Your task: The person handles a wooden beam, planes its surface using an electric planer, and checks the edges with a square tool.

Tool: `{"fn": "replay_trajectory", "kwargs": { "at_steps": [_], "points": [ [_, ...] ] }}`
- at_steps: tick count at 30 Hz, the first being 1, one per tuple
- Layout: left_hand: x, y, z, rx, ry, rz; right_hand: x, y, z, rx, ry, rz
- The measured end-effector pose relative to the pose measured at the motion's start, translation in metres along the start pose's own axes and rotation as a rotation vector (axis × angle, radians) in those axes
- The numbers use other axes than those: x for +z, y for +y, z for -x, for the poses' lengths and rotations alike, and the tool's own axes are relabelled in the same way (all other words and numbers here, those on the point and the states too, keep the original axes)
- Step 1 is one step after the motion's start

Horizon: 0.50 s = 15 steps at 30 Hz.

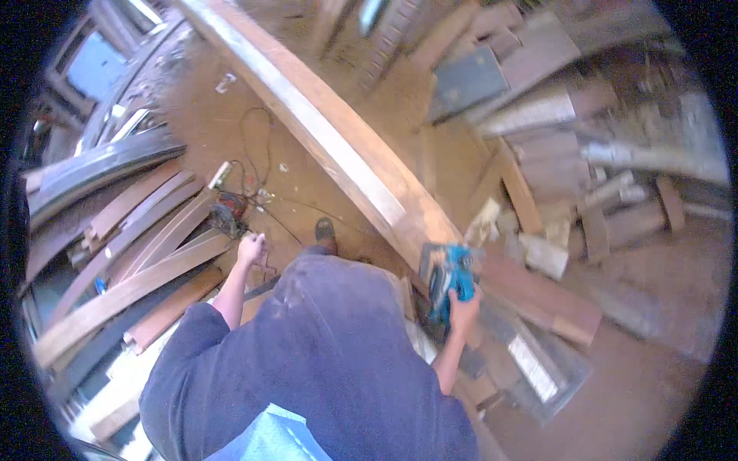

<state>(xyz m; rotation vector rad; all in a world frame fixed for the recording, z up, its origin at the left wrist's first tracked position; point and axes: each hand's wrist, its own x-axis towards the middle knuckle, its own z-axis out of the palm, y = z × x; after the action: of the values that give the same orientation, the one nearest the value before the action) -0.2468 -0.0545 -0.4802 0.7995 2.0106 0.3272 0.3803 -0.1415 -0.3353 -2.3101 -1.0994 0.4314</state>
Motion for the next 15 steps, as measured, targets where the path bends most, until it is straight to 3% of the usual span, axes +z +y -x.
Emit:
{"fn": "replay_trajectory", "kwargs": {
  "at_steps": [2, 3, 5, 6, 7, 9, 11, 15],
  "points": [
    [-0.019, -0.02, 0.001, -0.081, 0.053, 0.112, -0.007, -0.085, -0.018, -0.328, 0.184, 0.316],
    [-0.024, -0.027, 0.001, -0.155, 0.048, 0.186, -0.003, -0.131, -0.03, -0.261, 0.005, 0.26],
    [-0.011, -0.031, -0.002, -0.107, 0.063, 0.25, 0.034, -0.204, -0.043, -0.401, -0.196, 0.205],
    [-0.001, -0.028, -0.011, -0.055, 0.055, 0.295, 0.059, -0.243, -0.043, -0.61, -0.208, 0.195],
    [0.016, -0.025, -0.024, -0.009, 0.019, 0.263, 0.09, -0.268, -0.048, -0.668, -0.226, 0.228],
    [0.041, 0.008, -0.025, 0.139, 0.021, 0.129, 0.144, -0.279, -0.066, -0.77, -0.238, 0.24],
    [0.045, 0.087, 0.019, 0.271, 0.036, 0.035, 0.189, -0.277, -0.087, -0.621, -0.698, 0.401],
    [0.084, 0.164, 0.081, 0.386, -0.021, 0.3, 0.184, -0.276, -0.094, -0.677, -0.791, 0.228]
  ]
}}
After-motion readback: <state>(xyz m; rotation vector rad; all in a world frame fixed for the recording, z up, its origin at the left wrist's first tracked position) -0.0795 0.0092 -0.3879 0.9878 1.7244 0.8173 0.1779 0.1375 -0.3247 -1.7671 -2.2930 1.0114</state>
